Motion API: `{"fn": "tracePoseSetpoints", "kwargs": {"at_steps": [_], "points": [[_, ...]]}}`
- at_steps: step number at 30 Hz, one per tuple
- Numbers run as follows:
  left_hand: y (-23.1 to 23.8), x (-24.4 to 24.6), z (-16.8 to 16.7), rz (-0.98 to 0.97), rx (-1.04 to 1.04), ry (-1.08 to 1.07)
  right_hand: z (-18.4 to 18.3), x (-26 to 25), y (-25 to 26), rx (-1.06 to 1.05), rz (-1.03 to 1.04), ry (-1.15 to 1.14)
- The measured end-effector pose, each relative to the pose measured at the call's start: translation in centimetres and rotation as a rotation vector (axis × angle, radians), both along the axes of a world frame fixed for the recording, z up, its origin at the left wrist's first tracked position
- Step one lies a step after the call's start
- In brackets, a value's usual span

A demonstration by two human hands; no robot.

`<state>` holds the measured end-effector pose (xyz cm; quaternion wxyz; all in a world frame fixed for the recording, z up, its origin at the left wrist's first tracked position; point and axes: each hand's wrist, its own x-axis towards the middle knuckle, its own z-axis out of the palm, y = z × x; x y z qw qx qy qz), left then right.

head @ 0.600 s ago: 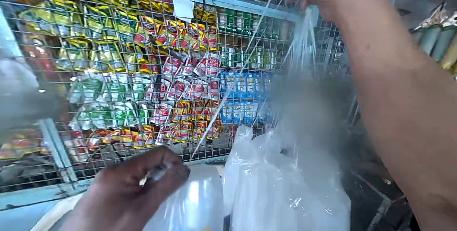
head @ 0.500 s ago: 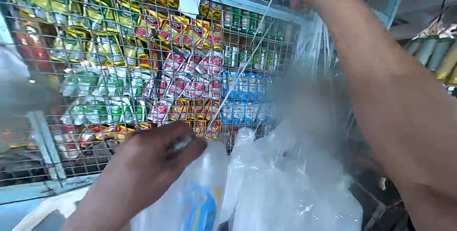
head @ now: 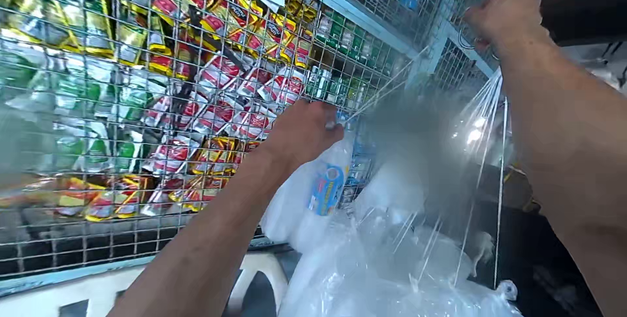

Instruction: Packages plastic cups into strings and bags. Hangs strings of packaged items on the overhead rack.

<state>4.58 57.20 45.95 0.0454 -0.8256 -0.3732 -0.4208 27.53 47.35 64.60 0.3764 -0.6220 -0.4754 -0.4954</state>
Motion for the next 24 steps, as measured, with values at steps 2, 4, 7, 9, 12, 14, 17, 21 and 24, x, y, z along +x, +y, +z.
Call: {"fn": "tracePoseSetpoints", "kwargs": {"at_steps": [2,4,7,9,12,14,17,21,24], "points": [[1.5,0.0,-0.5,-0.018,-0.003,-0.012,4.4,3.3,4.7,-0.133,0.033,0.132],[2.6,0.1,-1.1,-0.013,-0.014,-0.026,6.3,3.7,6.6,-0.222,0.008,0.255],[4.1,0.8,-1.5,-0.032,0.01,-0.038,6.1,3.0,7.5,-0.221,-0.082,0.269],[4.3,1.3,-1.3,-0.035,0.038,-0.024,6.0,2.9,7.6,-0.218,-0.133,0.291],[5.1,1.4,-1.6,-0.055,0.054,0.02,6.1,2.7,7.7,-0.248,-0.167,0.306],[6.2,1.3,-2.4,-0.099,0.019,0.024,5.9,3.1,7.6,-0.255,-0.174,0.321],[7.3,1.3,-2.8,-0.131,-0.063,0.036,6.2,3.0,7.6,-0.243,-0.176,0.297],[7.6,2.2,-3.7,-0.068,-0.071,0.059,6.2,2.7,7.5,-0.273,-0.223,0.248],[7.6,2.6,-6.0,-0.09,-0.063,0.042,6.3,2.9,7.5,-0.315,-0.221,0.231]]}}
